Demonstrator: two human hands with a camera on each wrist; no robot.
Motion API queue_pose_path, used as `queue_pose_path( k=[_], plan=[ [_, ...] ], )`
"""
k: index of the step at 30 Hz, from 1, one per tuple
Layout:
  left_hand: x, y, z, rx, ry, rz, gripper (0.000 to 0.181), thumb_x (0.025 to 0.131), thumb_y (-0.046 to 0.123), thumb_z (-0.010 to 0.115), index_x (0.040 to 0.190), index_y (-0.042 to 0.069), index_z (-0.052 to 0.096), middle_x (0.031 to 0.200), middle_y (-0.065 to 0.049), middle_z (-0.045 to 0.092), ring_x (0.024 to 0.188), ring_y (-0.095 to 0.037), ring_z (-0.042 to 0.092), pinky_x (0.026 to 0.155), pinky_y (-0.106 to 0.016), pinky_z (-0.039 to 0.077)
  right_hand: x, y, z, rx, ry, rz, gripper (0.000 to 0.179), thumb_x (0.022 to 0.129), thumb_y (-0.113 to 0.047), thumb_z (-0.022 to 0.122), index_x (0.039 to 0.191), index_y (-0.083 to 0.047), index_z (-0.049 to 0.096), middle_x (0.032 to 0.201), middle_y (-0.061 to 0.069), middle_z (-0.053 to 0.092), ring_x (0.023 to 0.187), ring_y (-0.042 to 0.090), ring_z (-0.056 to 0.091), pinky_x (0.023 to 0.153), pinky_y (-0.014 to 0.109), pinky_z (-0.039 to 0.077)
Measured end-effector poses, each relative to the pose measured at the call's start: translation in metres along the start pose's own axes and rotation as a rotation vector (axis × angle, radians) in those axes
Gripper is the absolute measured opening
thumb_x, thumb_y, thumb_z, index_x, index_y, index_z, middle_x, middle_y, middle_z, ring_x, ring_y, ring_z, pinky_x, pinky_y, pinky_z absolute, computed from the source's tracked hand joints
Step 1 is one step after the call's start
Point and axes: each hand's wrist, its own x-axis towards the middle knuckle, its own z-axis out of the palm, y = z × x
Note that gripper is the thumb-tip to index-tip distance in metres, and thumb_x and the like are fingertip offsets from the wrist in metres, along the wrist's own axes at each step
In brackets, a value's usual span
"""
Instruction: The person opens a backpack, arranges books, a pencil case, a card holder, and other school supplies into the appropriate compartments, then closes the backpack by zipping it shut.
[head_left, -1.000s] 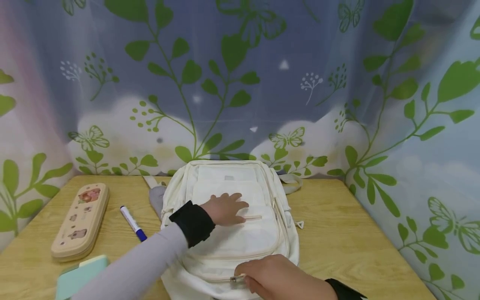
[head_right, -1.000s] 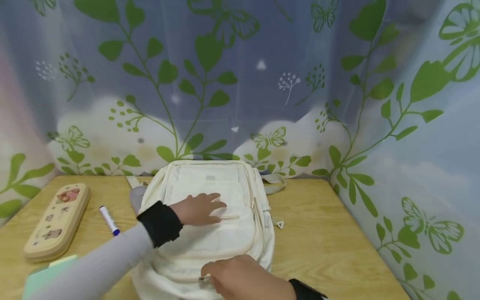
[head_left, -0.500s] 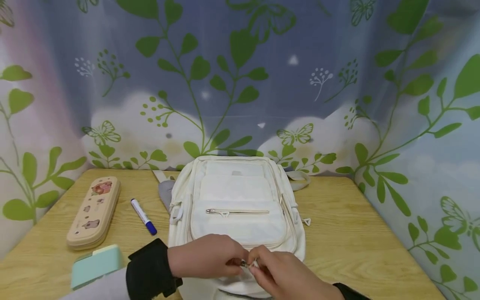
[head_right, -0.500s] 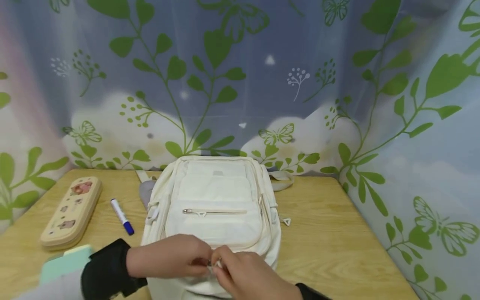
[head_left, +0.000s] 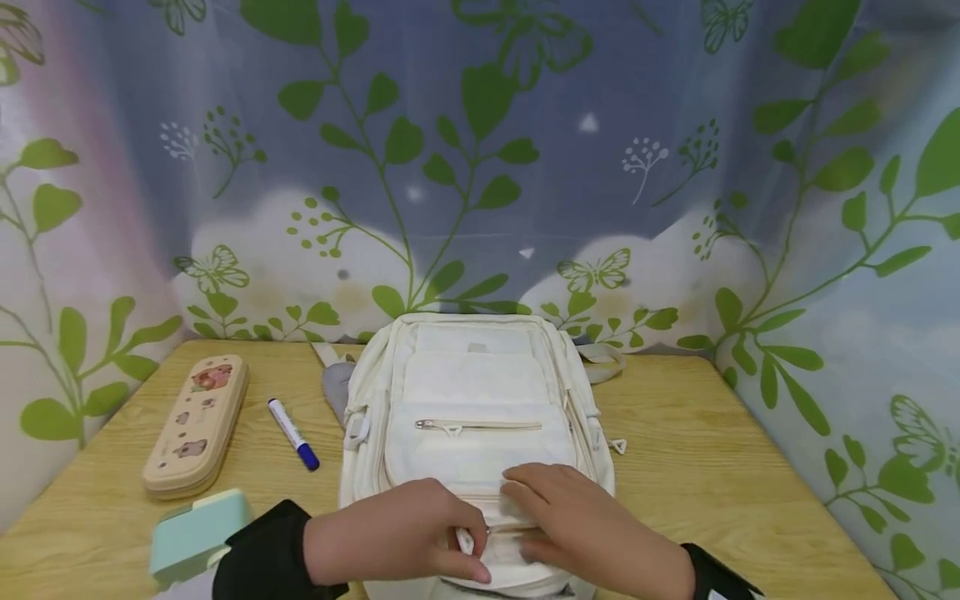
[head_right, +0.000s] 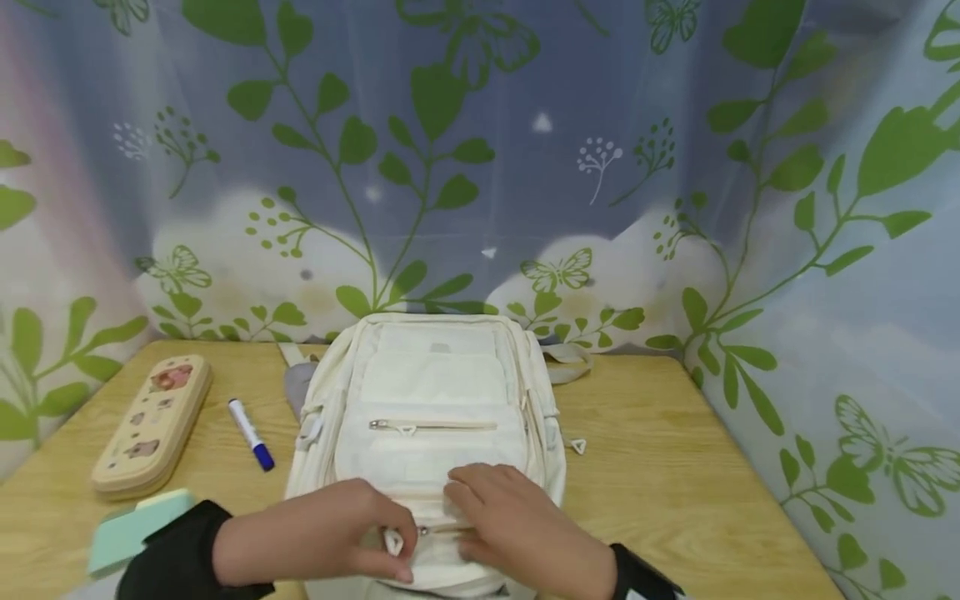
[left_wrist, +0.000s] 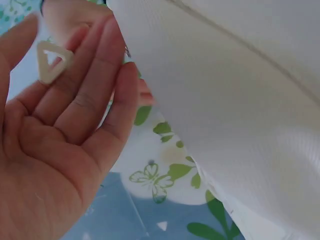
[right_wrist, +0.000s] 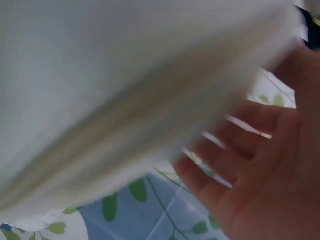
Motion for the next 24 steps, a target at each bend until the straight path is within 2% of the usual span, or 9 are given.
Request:
queue_pose_path(
  k=[3,5,8,10,12,15,17,21,24],
  plan=[
    [-0.002,0.003,0.002,-0.006,0.011,-0.028,0.022,0.093,0.034,0.055,0.09,0.017,0.069,0.075,0.015,0.063,0.065,0.012,0.048,0.064,-0.01,0.042,0.004,0.001,0.009,-0.039,-0.06,-0.008,0.058,0.09,-0.044,0.056,0.135,-0.01,0.045,0.131,-0.001,0.051,0.114,0.013,0.053,0.095,0.029,0.044],
    [-0.003,0.004,0.003,-0.014,0.012,-0.038,0.019,0.094,0.028,0.053,0.092,0.017,0.068,0.078,0.015,0.061,0.066,0.01,0.046,0.065,-0.011,0.041,0.006,0.001,0.014,-0.072,-0.052,-0.01,0.056,0.089,-0.044,0.057,0.132,-0.01,0.046,0.124,-0.002,0.055,0.103,0.011,0.058,0.087,0.026,0.047],
    [-0.005,0.005,0.003,-0.068,0.025,-0.121,0.01,0.093,0.019,0.055,0.099,0.016,0.063,0.077,0.014,0.062,0.067,0.009,0.048,0.065,-0.013,0.042,0.01,-0.001,0.019,-0.174,0.046,-0.04,0.04,0.087,-0.035,0.065,0.116,-0.011,0.051,0.103,-0.006,0.059,0.079,0.006,0.058,0.067,0.019,0.046],
    [-0.007,0.004,0.0,-0.094,0.047,-0.188,0.01,0.093,0.015,0.056,0.102,0.015,0.059,0.078,0.013,0.065,0.067,0.008,0.051,0.064,-0.015,0.043,0.012,-0.002,0.021,-0.227,0.104,-0.057,0.033,0.085,-0.029,0.068,0.109,-0.013,0.052,0.096,-0.007,0.059,0.073,0.004,0.057,0.062,0.017,0.044],
    [-0.011,0.001,-0.004,-0.126,0.062,-0.259,0.011,0.093,0.012,0.056,0.103,0.014,0.056,0.075,0.012,0.065,0.065,0.006,0.054,0.061,-0.017,0.043,0.012,-0.003,0.022,-0.251,0.116,-0.063,0.028,0.085,-0.021,0.068,0.108,-0.013,0.053,0.097,-0.006,0.061,0.077,0.004,0.06,0.063,0.016,0.046],
    [-0.023,-0.005,-0.016,-0.107,0.072,-0.296,0.007,0.093,0.011,0.055,0.098,0.015,0.058,0.072,0.012,0.063,0.06,0.003,0.054,0.056,-0.019,0.042,0.01,-0.004,0.021,-0.219,0.074,-0.053,0.032,0.085,-0.014,0.066,0.115,-0.011,0.055,0.108,-0.001,0.063,0.092,0.007,0.063,0.072,0.019,0.05],
    [-0.034,-0.01,-0.026,-0.095,0.068,-0.326,0.007,0.093,0.013,0.055,0.096,0.016,0.06,0.073,0.012,0.061,0.058,0.0,0.054,0.055,-0.02,0.043,0.009,-0.005,0.021,-0.185,0.051,-0.05,0.033,0.086,-0.01,0.064,0.118,-0.01,0.054,0.112,0.001,0.064,0.096,0.009,0.063,0.074,0.02,0.051],
    [-0.055,-0.025,-0.047,-0.04,0.082,-0.393,0.005,0.092,0.016,0.056,0.094,0.018,0.06,0.073,0.011,0.062,0.052,-0.004,0.051,0.052,-0.023,0.042,0.008,-0.003,0.022,-0.126,0.053,-0.054,0.036,0.084,-0.008,0.066,0.119,-0.008,0.054,0.112,0.002,0.065,0.097,0.011,0.064,0.075,0.021,0.052],
    [-0.062,-0.037,-0.059,0.078,0.114,-0.424,0.004,0.092,0.017,0.057,0.089,0.019,0.06,0.07,0.012,0.061,0.05,-0.004,0.047,0.05,-0.023,0.038,0.008,-0.002,0.022,-0.102,0.093,-0.045,0.036,0.083,-0.005,0.067,0.118,-0.007,0.056,0.111,0.002,0.066,0.096,0.011,0.065,0.075,0.021,0.052]
  ],
)
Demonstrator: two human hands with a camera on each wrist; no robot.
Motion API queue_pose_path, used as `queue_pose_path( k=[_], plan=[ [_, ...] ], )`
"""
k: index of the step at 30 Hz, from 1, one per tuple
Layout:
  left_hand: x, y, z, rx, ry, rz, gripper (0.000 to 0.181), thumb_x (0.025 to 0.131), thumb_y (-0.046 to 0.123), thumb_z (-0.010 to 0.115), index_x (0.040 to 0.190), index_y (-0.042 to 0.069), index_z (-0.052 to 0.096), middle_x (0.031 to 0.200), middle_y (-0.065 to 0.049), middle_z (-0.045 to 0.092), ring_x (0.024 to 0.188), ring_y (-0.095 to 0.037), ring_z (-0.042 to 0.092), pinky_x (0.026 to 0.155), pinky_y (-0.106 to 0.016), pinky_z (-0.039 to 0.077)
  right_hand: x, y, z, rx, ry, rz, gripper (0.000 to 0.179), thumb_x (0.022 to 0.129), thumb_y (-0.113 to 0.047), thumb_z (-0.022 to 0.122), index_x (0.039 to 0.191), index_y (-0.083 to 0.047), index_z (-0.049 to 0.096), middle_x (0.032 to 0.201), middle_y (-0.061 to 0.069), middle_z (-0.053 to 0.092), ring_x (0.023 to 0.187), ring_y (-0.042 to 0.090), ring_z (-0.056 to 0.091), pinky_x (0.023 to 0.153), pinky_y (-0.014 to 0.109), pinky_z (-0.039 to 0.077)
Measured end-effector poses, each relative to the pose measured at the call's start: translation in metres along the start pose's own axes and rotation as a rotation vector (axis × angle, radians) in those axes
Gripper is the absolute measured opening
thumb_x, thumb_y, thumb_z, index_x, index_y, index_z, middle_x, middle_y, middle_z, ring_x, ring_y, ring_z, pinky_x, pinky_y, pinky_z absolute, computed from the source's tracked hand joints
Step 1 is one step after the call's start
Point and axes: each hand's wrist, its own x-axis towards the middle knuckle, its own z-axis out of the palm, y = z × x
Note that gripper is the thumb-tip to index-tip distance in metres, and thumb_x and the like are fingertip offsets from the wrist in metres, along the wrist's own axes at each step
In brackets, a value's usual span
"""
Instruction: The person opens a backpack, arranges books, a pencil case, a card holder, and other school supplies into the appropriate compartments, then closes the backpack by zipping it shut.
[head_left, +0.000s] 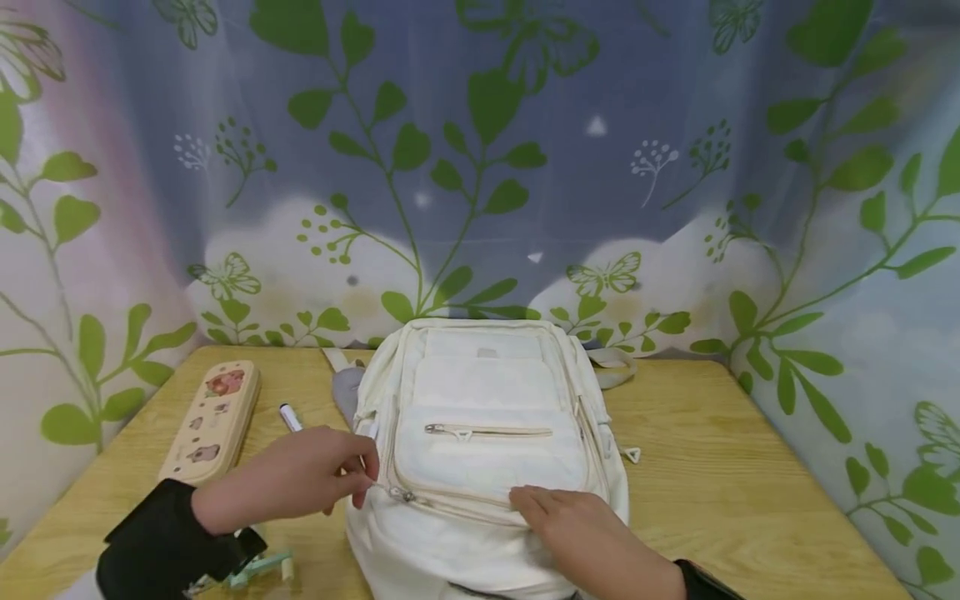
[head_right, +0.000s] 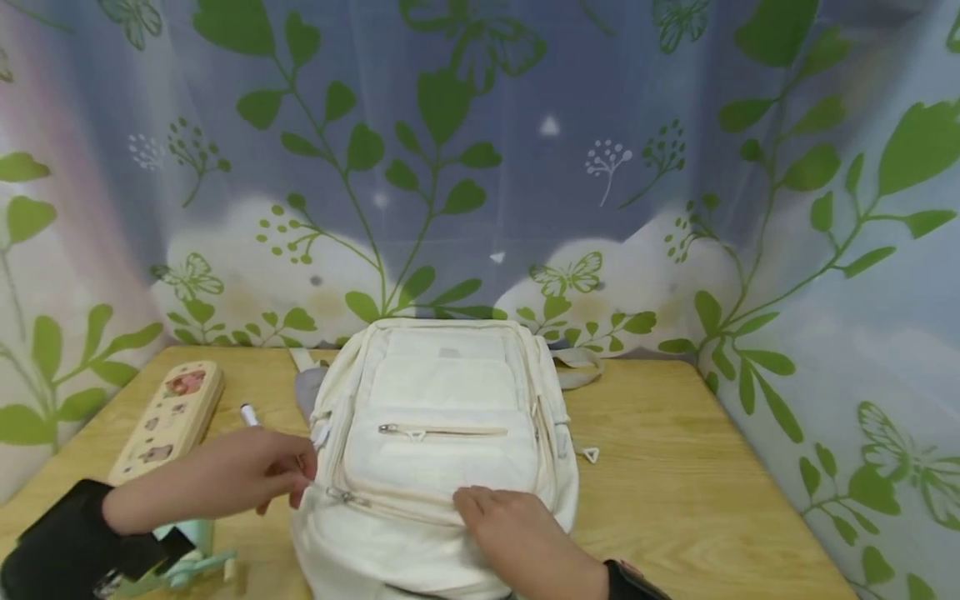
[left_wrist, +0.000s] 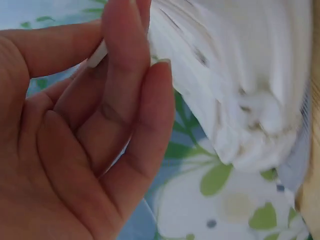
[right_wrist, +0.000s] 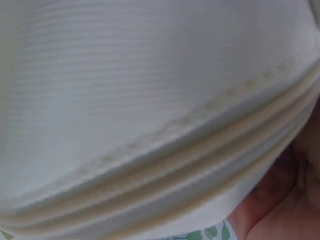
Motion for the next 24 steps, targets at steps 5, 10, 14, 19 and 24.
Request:
queue_pose_path(
  k=[5,10,14,19,24],
  plan=[
    [0.013,-0.015,0.0,0.311,0.187,0.017,0.012,0.089,0.014,0.06,0.079,0.021,0.058,0.06,0.014,0.051,0.049,-0.002,0.036,0.047,-0.021,0.027,-0.003,0.0,-0.001,0.018,0.041,0.015,0.038,0.082,-0.002,0.066,0.119,-0.006,0.057,0.112,0.003,0.066,0.097,0.012,0.065,0.076,0.023,0.053],
    [0.031,-0.034,0.002,0.554,0.372,-0.024,0.023,0.084,0.005,0.06,0.069,0.019,0.051,0.053,0.007,0.038,0.047,-0.008,0.03,0.045,-0.024,0.019,-0.005,-0.001,0.0,0.026,0.064,0.017,0.042,0.08,-0.002,0.068,0.121,-0.006,0.058,0.114,0.004,0.066,0.1,0.013,0.065,0.078,0.023,0.053],
    [0.051,-0.05,-0.002,0.589,0.405,-0.045,0.027,0.085,0.001,0.057,0.066,0.017,0.046,0.055,0.004,0.037,0.05,-0.01,0.029,0.048,-0.025,0.018,-0.006,0.0,0.0,0.019,0.095,0.003,0.041,0.079,-0.005,0.07,0.119,-0.007,0.059,0.112,0.002,0.067,0.098,0.012,0.065,0.076,0.023,0.053],
    [0.078,-0.067,-0.007,0.621,0.426,-0.116,0.025,0.085,-0.001,0.057,0.066,0.013,0.047,0.054,0.0,0.04,0.049,-0.013,0.032,0.047,-0.027,0.02,-0.007,0.005,-0.004,0.032,0.107,-0.016,0.036,0.079,-0.006,0.071,0.114,-0.009,0.063,0.108,0.0,0.069,0.093,0.009,0.067,0.072,0.022,0.053],
    [0.095,-0.078,-0.008,0.558,0.358,-0.167,0.018,0.088,0.003,0.055,0.073,0.013,0.053,0.06,0.0,0.048,0.05,-0.014,0.04,0.046,-0.028,0.027,-0.007,0.013,-0.003,0.059,0.163,-0.018,0.034,0.074,-0.01,0.076,0.106,-0.015,0.066,0.1,-0.007,0.071,0.088,0.003,0.066,0.068,0.018,0.052]
  ],
)
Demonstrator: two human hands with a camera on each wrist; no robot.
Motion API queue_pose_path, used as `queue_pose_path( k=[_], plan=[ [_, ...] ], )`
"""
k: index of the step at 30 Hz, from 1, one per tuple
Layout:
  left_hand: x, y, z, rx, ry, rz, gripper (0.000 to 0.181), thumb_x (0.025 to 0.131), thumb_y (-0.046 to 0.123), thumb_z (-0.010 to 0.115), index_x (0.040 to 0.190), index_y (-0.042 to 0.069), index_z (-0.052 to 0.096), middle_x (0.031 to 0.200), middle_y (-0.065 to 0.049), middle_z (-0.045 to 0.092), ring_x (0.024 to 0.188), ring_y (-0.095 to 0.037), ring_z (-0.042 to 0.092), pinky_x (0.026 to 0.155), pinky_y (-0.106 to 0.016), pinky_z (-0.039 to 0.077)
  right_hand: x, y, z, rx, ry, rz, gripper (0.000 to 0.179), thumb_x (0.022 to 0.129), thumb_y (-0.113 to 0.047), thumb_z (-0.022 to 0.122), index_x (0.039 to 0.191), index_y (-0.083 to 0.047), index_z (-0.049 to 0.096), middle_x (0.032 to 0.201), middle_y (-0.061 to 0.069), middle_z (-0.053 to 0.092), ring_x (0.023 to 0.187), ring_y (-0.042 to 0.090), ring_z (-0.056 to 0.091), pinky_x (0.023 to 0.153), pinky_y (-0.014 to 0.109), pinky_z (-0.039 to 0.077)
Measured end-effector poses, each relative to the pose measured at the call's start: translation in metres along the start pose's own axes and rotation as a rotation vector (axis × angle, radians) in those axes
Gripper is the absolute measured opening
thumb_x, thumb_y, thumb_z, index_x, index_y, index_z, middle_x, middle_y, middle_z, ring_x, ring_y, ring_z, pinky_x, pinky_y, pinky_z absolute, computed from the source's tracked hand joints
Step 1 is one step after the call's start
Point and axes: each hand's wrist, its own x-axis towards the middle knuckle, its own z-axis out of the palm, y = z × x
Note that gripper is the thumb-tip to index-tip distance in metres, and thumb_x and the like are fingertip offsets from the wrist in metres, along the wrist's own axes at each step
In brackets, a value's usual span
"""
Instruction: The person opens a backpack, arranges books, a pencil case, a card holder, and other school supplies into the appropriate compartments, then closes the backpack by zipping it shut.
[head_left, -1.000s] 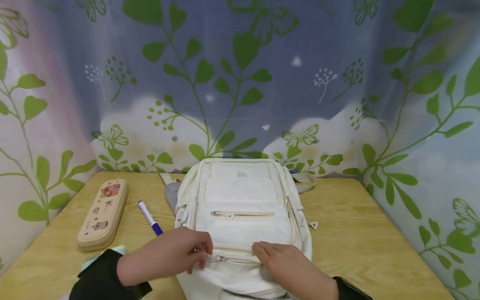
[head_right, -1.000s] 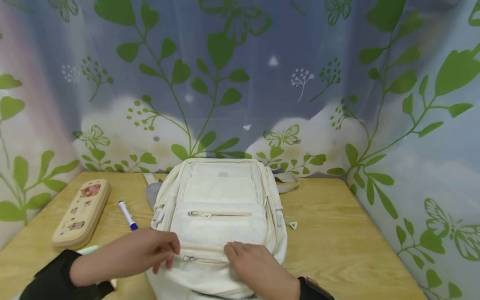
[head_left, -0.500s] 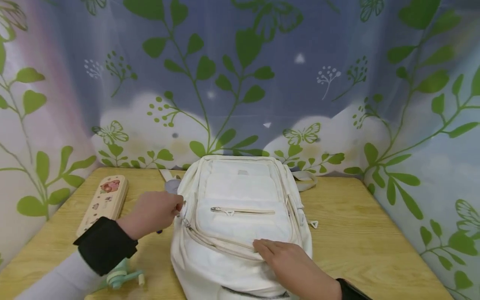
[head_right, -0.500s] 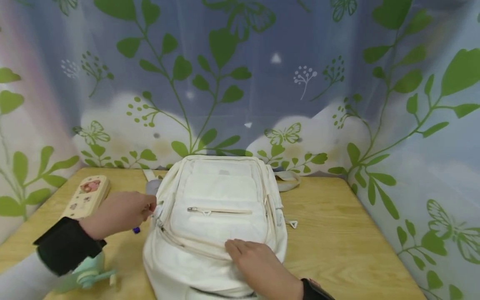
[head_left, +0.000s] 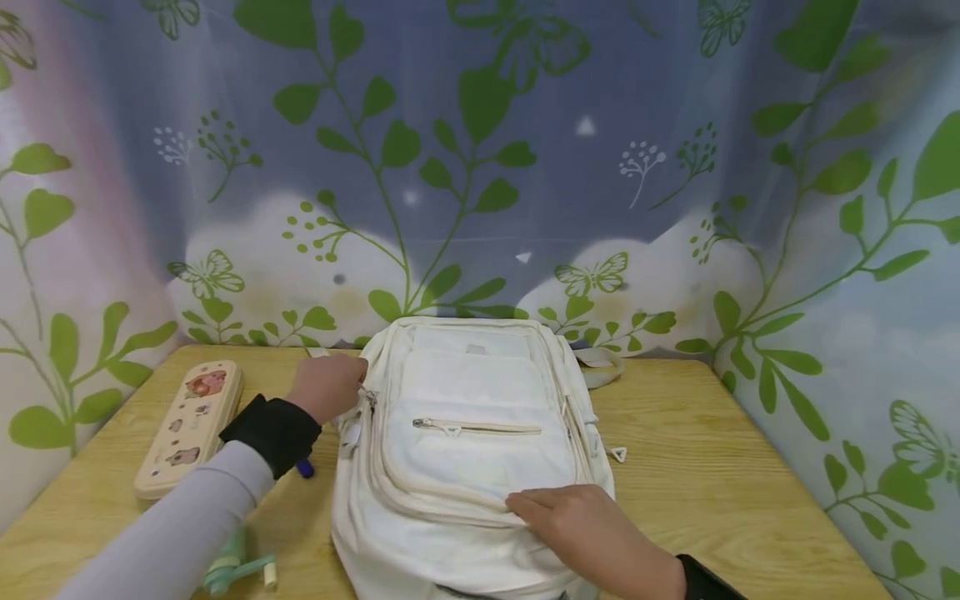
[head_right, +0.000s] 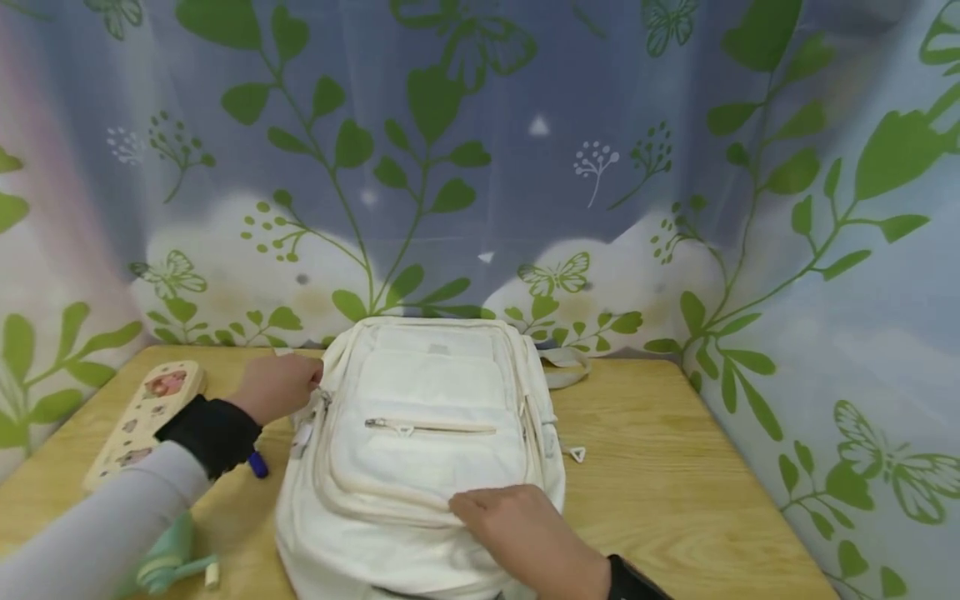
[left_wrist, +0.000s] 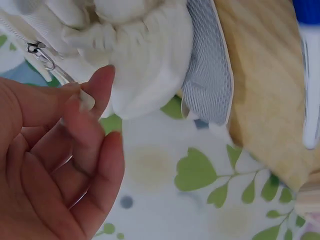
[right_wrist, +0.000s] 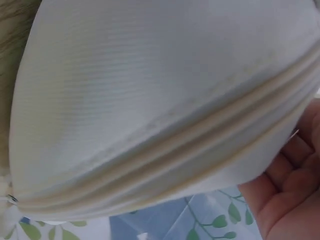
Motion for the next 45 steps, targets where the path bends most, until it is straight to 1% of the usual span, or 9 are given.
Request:
queue_pose_path(
  k=[8,14,20,27,32,35,38,42,45],
  plan=[
    [-0.018,-0.021,-0.014,-0.239,-0.109,0.041,0.012,0.09,0.019,0.06,0.093,0.012,0.07,0.086,-0.003,0.067,0.074,-0.016,0.06,0.064,-0.033,0.047,0.0,0.007,0.002,0.142,-0.073,0.087,0.037,0.078,-0.016,0.073,0.114,-0.019,0.068,0.118,-0.004,0.066,0.101,0.011,0.064,0.077,0.027,0.053],
    [-0.06,-0.037,-0.032,-0.347,-0.173,-0.013,0.029,0.095,0.028,0.052,0.113,0.009,0.065,0.108,-0.009,0.066,0.099,-0.029,0.061,0.083,-0.042,0.048,0.002,0.009,-0.001,0.278,-0.17,0.155,0.031,0.085,-0.019,0.065,0.116,-0.02,0.066,0.112,-0.005,0.069,0.099,0.01,0.065,0.077,0.027,0.052],
    [-0.097,-0.045,-0.041,-0.377,-0.197,-0.038,0.03,0.095,0.032,0.051,0.113,0.013,0.065,0.106,-0.006,0.067,0.093,-0.025,0.064,0.078,-0.039,0.049,0.005,0.025,-0.003,0.48,-0.213,0.16,0.031,0.091,-0.03,0.056,0.117,-0.017,0.066,0.112,0.001,0.069,0.099,0.011,0.066,0.079,0.021,0.052],
    [-0.14,-0.049,-0.03,-0.395,-0.33,-0.147,0.031,0.092,0.039,0.054,0.108,0.015,0.066,0.101,0.002,0.068,0.084,-0.015,0.063,0.07,-0.035,0.05,0.012,0.045,-0.007,0.676,-0.282,0.101,0.036,0.093,-0.032,0.052,0.121,-0.013,0.064,0.11,0.001,0.07,0.096,0.008,0.066,0.077,0.02,0.052],
    [-0.17,-0.059,-0.015,-0.333,-0.253,-0.209,0.031,0.089,0.039,0.059,0.107,0.015,0.066,0.103,0.0,0.067,0.088,-0.02,0.064,0.074,-0.041,0.052,0.02,0.054,-0.018,0.743,-0.342,0.158,0.038,0.093,-0.033,0.05,0.119,-0.01,0.064,0.104,0.003,0.071,0.078,0.001,0.064,0.063,0.016,0.045],
    [-0.184,-0.064,-0.003,-0.292,-0.145,-0.167,0.041,0.084,0.043,0.064,0.111,0.012,0.064,0.109,-0.004,0.066,0.095,-0.027,0.063,0.079,-0.047,0.05,0.027,0.056,-0.029,0.624,-0.301,0.132,0.032,0.093,-0.031,0.053,0.114,-0.013,0.068,0.101,0.002,0.072,0.072,-0.001,0.063,0.058,0.015,0.042],
    [-0.195,-0.068,0.011,-0.293,-0.065,-0.112,0.054,0.079,0.046,0.069,0.116,0.008,0.06,0.114,-0.007,0.063,0.101,-0.033,0.06,0.081,-0.053,0.047,0.039,0.058,-0.043,0.403,-0.219,0.064,0.017,0.092,-0.026,0.056,0.098,-0.017,0.07,0.084,-0.006,0.071,0.065,-0.005,0.057,0.058,0.014,0.04],
    [-0.205,-0.072,0.028,-0.29,-0.026,-0.054,0.071,0.07,0.05,0.074,0.123,0.007,0.054,0.12,-0.014,0.059,0.104,-0.038,0.057,0.077,-0.055,0.047,0.057,0.064,-0.059,0.042,-0.009,-0.052,0.006,0.086,-0.018,0.066,0.08,-0.02,0.065,0.067,-0.01,0.06,0.055,0.0,0.049,0.055,0.017,0.039],
    [-0.212,-0.072,0.039,-0.221,0.018,-0.007,0.086,0.063,0.057,0.075,0.13,0.01,0.046,0.122,-0.015,0.057,0.1,-0.035,0.058,0.071,-0.049,0.049,0.068,0.071,-0.066,-0.21,0.194,-0.091,0.006,0.084,-0.018,0.068,0.079,-0.016,0.065,0.068,-0.006,0.062,0.056,0.007,0.055,0.053,0.023,0.044]
  ],
)
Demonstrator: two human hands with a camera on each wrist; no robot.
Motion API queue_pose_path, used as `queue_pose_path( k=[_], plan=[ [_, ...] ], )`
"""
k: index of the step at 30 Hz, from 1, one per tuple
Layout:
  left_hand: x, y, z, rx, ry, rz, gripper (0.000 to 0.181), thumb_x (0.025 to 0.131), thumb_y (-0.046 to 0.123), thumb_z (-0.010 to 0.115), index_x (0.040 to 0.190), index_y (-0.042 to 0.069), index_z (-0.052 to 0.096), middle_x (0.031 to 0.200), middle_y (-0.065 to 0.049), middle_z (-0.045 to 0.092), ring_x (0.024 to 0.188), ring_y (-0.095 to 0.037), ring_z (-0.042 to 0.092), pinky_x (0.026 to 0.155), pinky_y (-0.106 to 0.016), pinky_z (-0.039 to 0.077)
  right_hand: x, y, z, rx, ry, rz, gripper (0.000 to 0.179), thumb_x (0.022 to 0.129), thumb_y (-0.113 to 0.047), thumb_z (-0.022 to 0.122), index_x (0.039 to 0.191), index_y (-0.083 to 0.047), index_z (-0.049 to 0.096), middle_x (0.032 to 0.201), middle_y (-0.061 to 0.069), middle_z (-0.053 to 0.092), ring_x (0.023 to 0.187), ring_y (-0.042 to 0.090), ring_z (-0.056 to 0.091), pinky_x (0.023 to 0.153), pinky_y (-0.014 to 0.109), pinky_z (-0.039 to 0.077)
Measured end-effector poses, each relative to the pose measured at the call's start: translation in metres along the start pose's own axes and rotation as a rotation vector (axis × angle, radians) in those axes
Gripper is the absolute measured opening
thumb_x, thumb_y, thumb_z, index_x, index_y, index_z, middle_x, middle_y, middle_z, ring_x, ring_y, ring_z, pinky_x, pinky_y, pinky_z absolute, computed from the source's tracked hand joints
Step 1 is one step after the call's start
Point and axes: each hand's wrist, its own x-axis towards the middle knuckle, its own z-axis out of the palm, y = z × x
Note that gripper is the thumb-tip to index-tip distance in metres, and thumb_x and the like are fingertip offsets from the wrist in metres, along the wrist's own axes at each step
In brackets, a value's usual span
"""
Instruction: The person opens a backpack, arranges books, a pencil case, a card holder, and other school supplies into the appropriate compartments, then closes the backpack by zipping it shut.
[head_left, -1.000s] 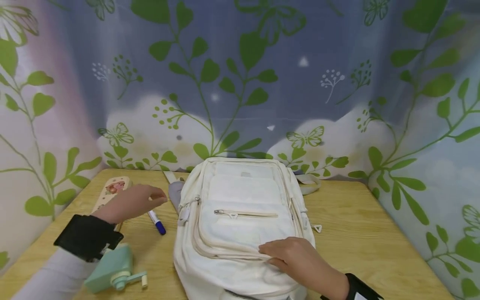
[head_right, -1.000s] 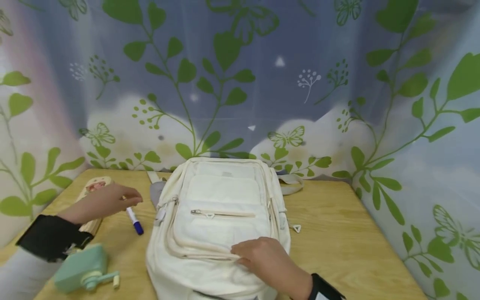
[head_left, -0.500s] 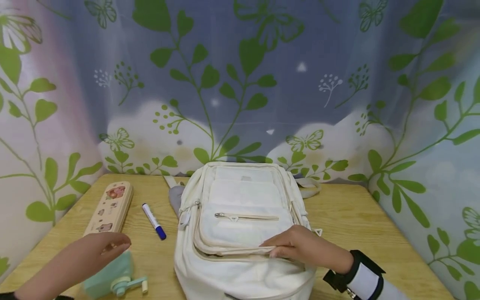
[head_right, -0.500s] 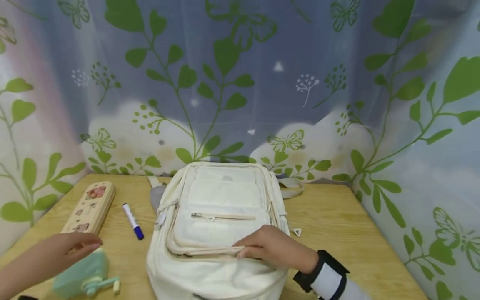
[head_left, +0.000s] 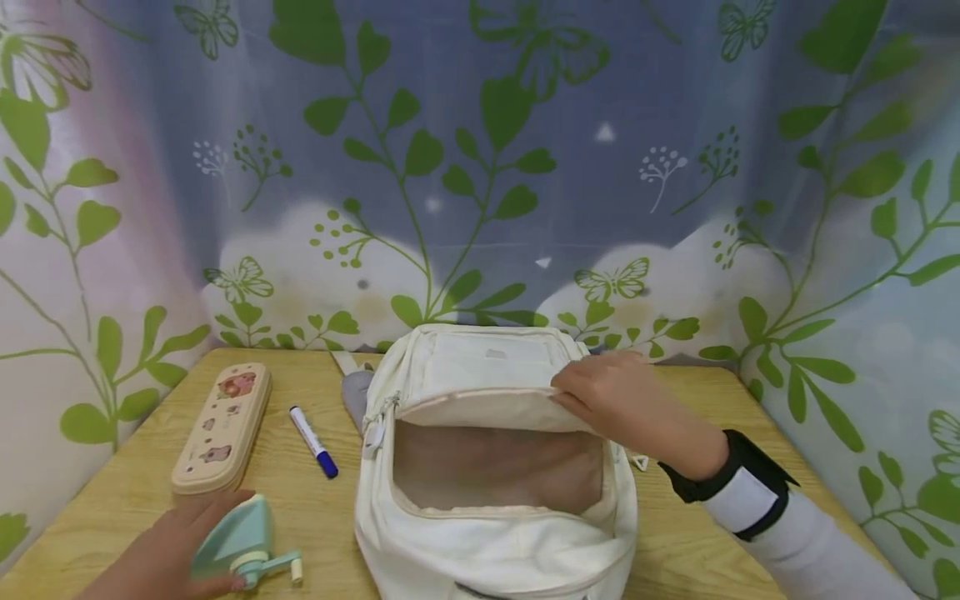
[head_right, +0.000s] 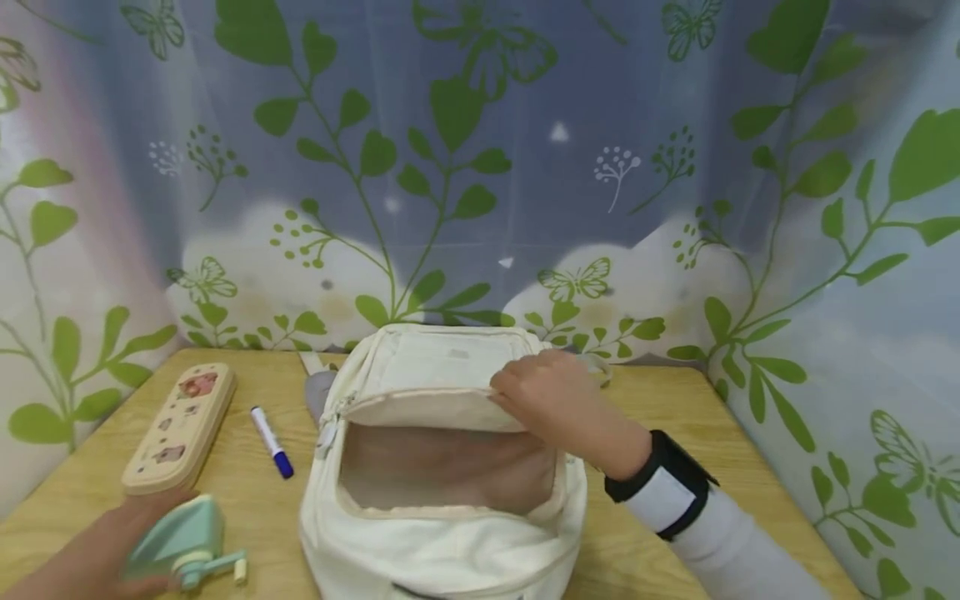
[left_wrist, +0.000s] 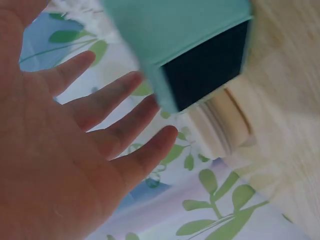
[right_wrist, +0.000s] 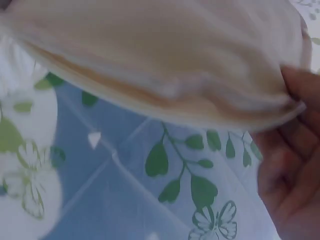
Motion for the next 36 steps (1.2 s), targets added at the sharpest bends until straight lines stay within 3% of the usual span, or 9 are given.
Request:
queue_pose_path(
  k=[5,12,15,20,25,27,29,32,36],
  plan=[
    [-0.004,-0.001,0.012,0.073,0.013,-0.018,0.103,0.055,0.061,0.077,0.138,0.016,0.036,0.121,-0.015,0.056,0.094,-0.033,0.059,0.066,-0.047,0.049,0.011,0.013,0.002,-0.174,0.181,0.036,0.021,0.096,-0.02,0.051,0.083,-0.01,0.063,0.068,0.0,0.058,0.052,0.014,0.05,0.045,0.027,0.039],
    [0.002,-0.007,0.014,-0.001,-0.131,-0.12,0.089,0.062,0.042,0.083,0.135,0.014,0.042,0.122,-0.014,0.055,0.094,-0.028,0.058,0.07,-0.046,0.049,0.022,0.022,0.01,-0.159,0.251,0.133,0.011,0.092,-0.015,0.057,0.085,-0.009,0.063,0.082,0.003,0.066,0.064,0.017,0.06,0.049,0.031,0.045],
    [0.004,-0.012,0.006,-0.022,-0.168,-0.117,0.088,0.063,0.044,0.081,0.136,0.014,0.043,0.123,-0.015,0.054,0.098,-0.03,0.057,0.073,-0.047,0.048,0.024,0.022,0.011,-0.15,0.252,0.148,0.01,0.091,-0.015,0.059,0.084,-0.009,0.063,0.082,0.003,0.067,0.065,0.016,0.061,0.049,0.03,0.045],
    [0.009,-0.007,-0.022,-0.031,-0.093,-0.128,0.087,0.062,0.039,0.083,0.135,0.013,0.044,0.122,-0.018,0.055,0.094,-0.026,0.056,0.069,-0.041,0.048,0.024,0.02,0.01,-0.131,0.24,0.17,0.007,0.088,-0.014,0.062,0.084,-0.009,0.065,0.082,0.002,0.068,0.068,0.016,0.063,0.051,0.03,0.047],
    [0.028,0.025,-0.049,-0.11,0.1,-0.044,0.088,0.063,0.042,0.082,0.137,0.017,0.043,0.124,-0.011,0.056,0.091,-0.007,0.052,0.064,-0.023,0.045,0.023,0.019,0.009,-0.098,0.21,0.205,0.005,0.088,-0.014,0.063,0.086,-0.01,0.065,0.083,0.002,0.068,0.066,0.016,0.063,0.051,0.029,0.047],
    [0.041,0.046,-0.058,-0.181,0.115,0.002,0.084,0.066,0.045,0.079,0.138,0.023,0.042,0.128,-0.006,0.054,0.092,-0.002,0.05,0.064,-0.02,0.043,0.024,0.02,0.009,-0.069,0.195,0.222,0.005,0.088,-0.014,0.063,0.087,-0.01,0.066,0.082,0.002,0.068,0.066,0.016,0.063,0.051,0.029,0.046],
    [0.056,0.069,-0.064,-0.266,0.075,0.051,0.081,0.07,0.05,0.075,0.139,0.03,0.039,0.131,-0.001,0.052,0.097,-0.003,0.052,0.068,-0.02,0.045,0.024,0.02,0.009,-0.04,0.183,0.238,0.004,0.088,-0.014,0.063,0.089,-0.011,0.066,0.083,0.002,0.068,0.066,0.015,0.063,0.051,0.029,0.047],
    [0.084,0.1,-0.067,-0.365,-0.073,0.109,0.077,0.074,0.057,0.067,0.141,0.038,0.033,0.136,0.002,0.047,0.109,-0.013,0.053,0.079,-0.028,0.048,0.026,0.02,0.011,-0.005,0.174,0.256,0.005,0.088,-0.014,0.064,0.091,-0.011,0.066,0.085,0.002,0.068,0.068,0.015,0.064,0.053,0.029,0.048],
    [0.127,0.122,-0.053,-0.382,-0.188,0.254,0.075,0.081,0.047,0.066,0.144,0.028,0.031,0.14,-0.001,0.043,0.119,-0.019,0.048,0.09,-0.035,0.045,0.026,0.017,0.014,0.012,0.156,0.275,0.005,0.089,-0.014,0.063,0.093,-0.011,0.065,0.087,0.002,0.068,0.068,0.014,0.064,0.052,0.029,0.047]
  ],
)
